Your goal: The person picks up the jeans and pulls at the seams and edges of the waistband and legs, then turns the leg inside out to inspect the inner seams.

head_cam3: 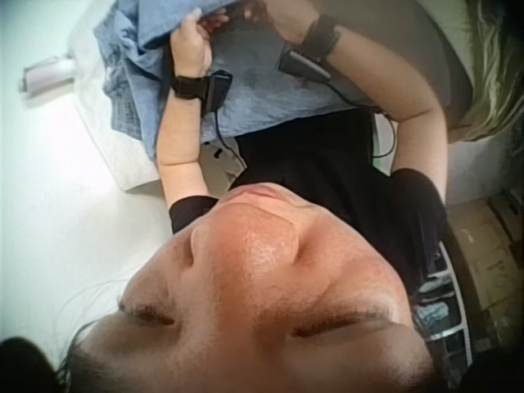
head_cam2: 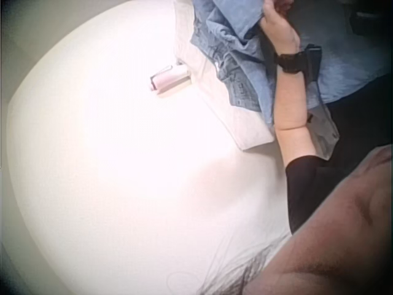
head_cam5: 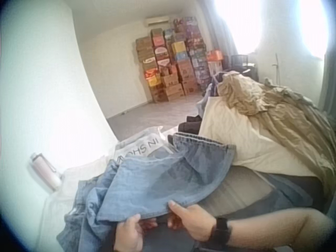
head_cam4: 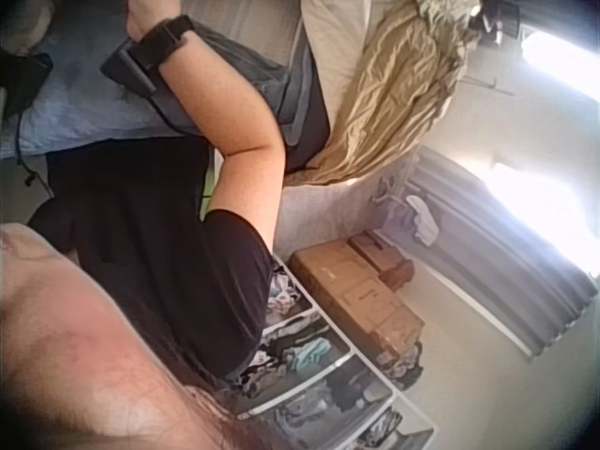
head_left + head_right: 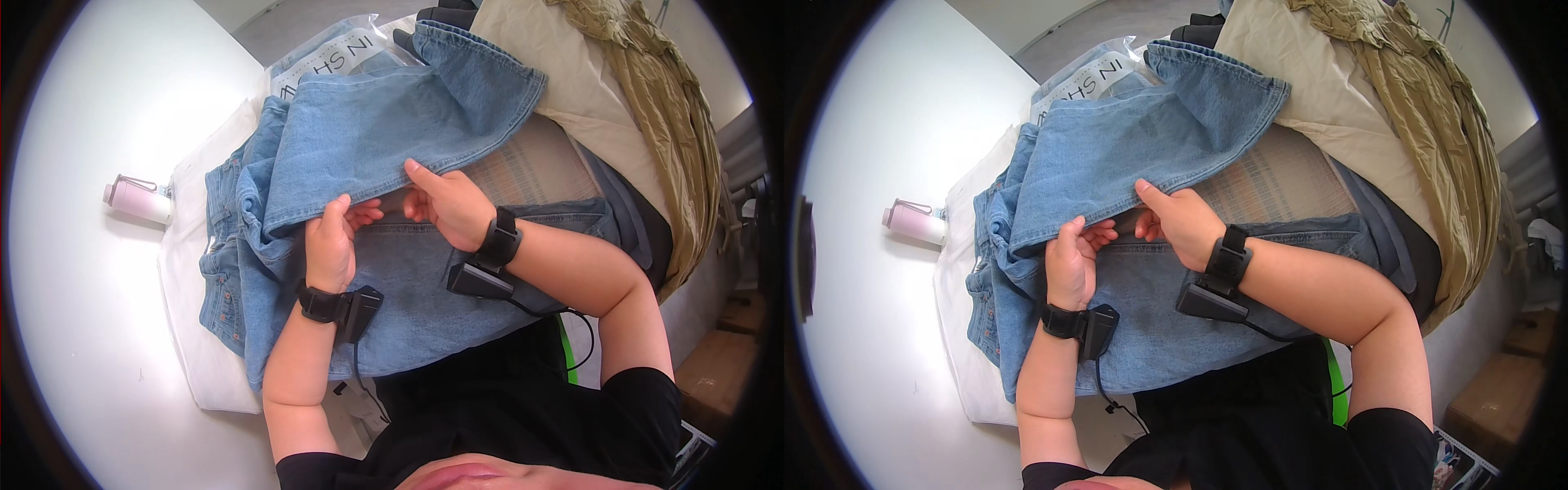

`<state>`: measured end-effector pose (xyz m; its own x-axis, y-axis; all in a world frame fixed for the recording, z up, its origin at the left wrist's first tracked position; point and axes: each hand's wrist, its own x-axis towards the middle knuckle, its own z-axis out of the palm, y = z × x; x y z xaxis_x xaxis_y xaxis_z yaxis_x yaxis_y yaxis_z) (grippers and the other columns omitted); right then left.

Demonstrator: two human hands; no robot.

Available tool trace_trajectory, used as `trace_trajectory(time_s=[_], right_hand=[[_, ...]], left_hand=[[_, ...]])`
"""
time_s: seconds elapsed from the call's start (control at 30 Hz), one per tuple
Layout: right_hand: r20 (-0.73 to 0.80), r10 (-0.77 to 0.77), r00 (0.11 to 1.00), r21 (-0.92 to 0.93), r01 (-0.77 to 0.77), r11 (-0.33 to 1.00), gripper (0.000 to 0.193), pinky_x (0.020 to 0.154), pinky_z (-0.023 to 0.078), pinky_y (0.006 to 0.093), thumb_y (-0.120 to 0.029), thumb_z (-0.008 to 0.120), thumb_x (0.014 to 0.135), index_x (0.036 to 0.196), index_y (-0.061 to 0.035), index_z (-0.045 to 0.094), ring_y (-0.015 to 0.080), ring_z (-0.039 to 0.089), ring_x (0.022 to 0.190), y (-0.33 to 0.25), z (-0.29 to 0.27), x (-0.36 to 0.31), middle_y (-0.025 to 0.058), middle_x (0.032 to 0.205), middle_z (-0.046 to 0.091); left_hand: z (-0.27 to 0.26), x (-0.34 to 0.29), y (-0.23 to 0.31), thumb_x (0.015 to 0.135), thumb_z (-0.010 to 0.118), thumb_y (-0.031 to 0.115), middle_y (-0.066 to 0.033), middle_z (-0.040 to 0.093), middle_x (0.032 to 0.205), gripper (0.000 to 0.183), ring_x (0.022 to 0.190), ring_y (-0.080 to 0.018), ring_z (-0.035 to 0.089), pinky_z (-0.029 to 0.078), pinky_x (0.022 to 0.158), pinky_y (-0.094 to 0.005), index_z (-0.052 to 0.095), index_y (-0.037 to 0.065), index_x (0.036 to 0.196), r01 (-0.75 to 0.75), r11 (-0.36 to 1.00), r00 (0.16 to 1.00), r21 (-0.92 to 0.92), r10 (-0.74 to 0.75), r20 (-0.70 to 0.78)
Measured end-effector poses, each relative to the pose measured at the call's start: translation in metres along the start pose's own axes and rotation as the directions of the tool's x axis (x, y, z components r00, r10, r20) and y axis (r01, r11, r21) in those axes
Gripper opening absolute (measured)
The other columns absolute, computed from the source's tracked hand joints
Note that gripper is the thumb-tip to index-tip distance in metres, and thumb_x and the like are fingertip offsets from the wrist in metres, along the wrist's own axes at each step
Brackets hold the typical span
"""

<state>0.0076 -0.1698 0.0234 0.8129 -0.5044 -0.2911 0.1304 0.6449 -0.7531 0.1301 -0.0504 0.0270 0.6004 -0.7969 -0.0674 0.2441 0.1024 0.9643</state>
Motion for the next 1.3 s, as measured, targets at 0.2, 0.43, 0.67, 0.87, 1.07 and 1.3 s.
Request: trace_trajectory(time_s=[0.2, 0.43, 0.67, 0.87, 1.07, 1.3], right_hand=[[0.005, -0.004, 1.000, 0.018, 0.004, 1.000, 0.030, 0.056, 0.040, 0.0251, -0.028, 0.051, 0.087, 0.075, -0.0002, 0.054, 0.0137, 0.051, 0.058, 0.0006, -0.0013, -0.0003, 0.0065, 0.064, 0.054], [-0.003, 0.007, 1.000, 0.060, -0.007, 0.998, 0.027, 0.056, 0.040, 0.0247, -0.026, 0.055, 0.085, 0.077, -0.0004, 0.055, 0.0132, 0.051, 0.058, -0.0012, -0.0003, -0.0011, 0.0049, 0.067, 0.054], [0.008, 0.015, 1.000, 0.036, -0.015, 0.999, 0.025, 0.056, 0.039, 0.0248, -0.025, 0.057, 0.084, 0.076, -0.0015, 0.056, 0.0129, 0.049, 0.058, -0.0017, -0.0017, -0.0017, 0.0039, 0.066, 0.053], [0.023, 0.002, 1.000, -0.048, -0.001, 0.999, 0.025, 0.059, 0.038, 0.0249, -0.025, 0.060, 0.081, 0.072, -0.0017, 0.057, 0.0129, 0.049, 0.058, -0.0001, -0.0016, -0.0006, 0.0049, 0.064, 0.053], [0.040, 0.004, 0.999, -0.087, -0.001, 0.996, 0.029, 0.061, 0.037, 0.0253, -0.028, 0.062, 0.079, 0.068, -0.0015, 0.058, 0.0138, 0.049, 0.059, 0.0004, -0.0031, -0.0009, 0.0060, 0.061, 0.054], [-0.099, -0.078, 0.992, -0.190, 0.058, 0.980, 0.037, 0.059, 0.038, 0.0267, -0.033, 0.061, 0.079, 0.059, -0.0023, 0.056, 0.0151, 0.048, 0.057, -0.0085, -0.0019, -0.0002, 0.0066, 0.056, 0.052]], left_hand=[[0.0026, -0.0002, 0.0007, 0.083, 0.044, 0.021, -0.0157, 0.061, 0.082, 0.027, 0.073, -0.0205, 0.057, 0.043, 0.073, -0.0323, 0.056, -0.003, 0.087, 0.026, 1.000, 1.000, 0.001, -0.026, -0.011], [-0.0020, 0.0006, -0.0007, 0.082, 0.045, 0.020, -0.0171, 0.062, 0.082, 0.028, 0.074, -0.0220, 0.058, 0.043, 0.072, -0.0318, 0.057, -0.006, 0.087, 0.047, 0.998, 0.999, -0.047, -0.047, 0.001], [-0.0027, 0.0011, -0.0015, 0.082, 0.045, 0.019, -0.0168, 0.062, 0.082, 0.027, 0.073, -0.0218, 0.058, 0.043, 0.072, -0.0319, 0.057, -0.005, 0.086, 0.051, 0.997, 0.999, -0.054, -0.051, 0.014], [-0.0019, 0.0015, -0.0007, 0.087, 0.044, 0.023, -0.0149, 0.062, 0.082, 0.030, 0.073, -0.0208, 0.058, 0.043, 0.070, -0.0295, 0.056, -0.004, 0.090, 0.059, 0.998, 0.998, -0.034, -0.058, 0.031], [0.0054, 0.0028, 0.0023, 0.090, 0.043, 0.034, -0.0120, 0.061, 0.084, 0.039, 0.072, -0.0201, 0.058, 0.043, 0.067, -0.0285, 0.054, -0.004, 0.095, 0.060, 0.997, 0.997, -0.048, -0.063, -0.048], [-0.0024, 0.0045, 0.0073, 0.089, 0.042, 0.032, -0.0124, 0.060, 0.074, 0.037, 0.062, -0.0186, 0.057, 0.044, 0.060, -0.0282, 0.055, -0.002, 0.085, -0.108, 0.992, 0.975, -0.064, 0.093, -0.201]])
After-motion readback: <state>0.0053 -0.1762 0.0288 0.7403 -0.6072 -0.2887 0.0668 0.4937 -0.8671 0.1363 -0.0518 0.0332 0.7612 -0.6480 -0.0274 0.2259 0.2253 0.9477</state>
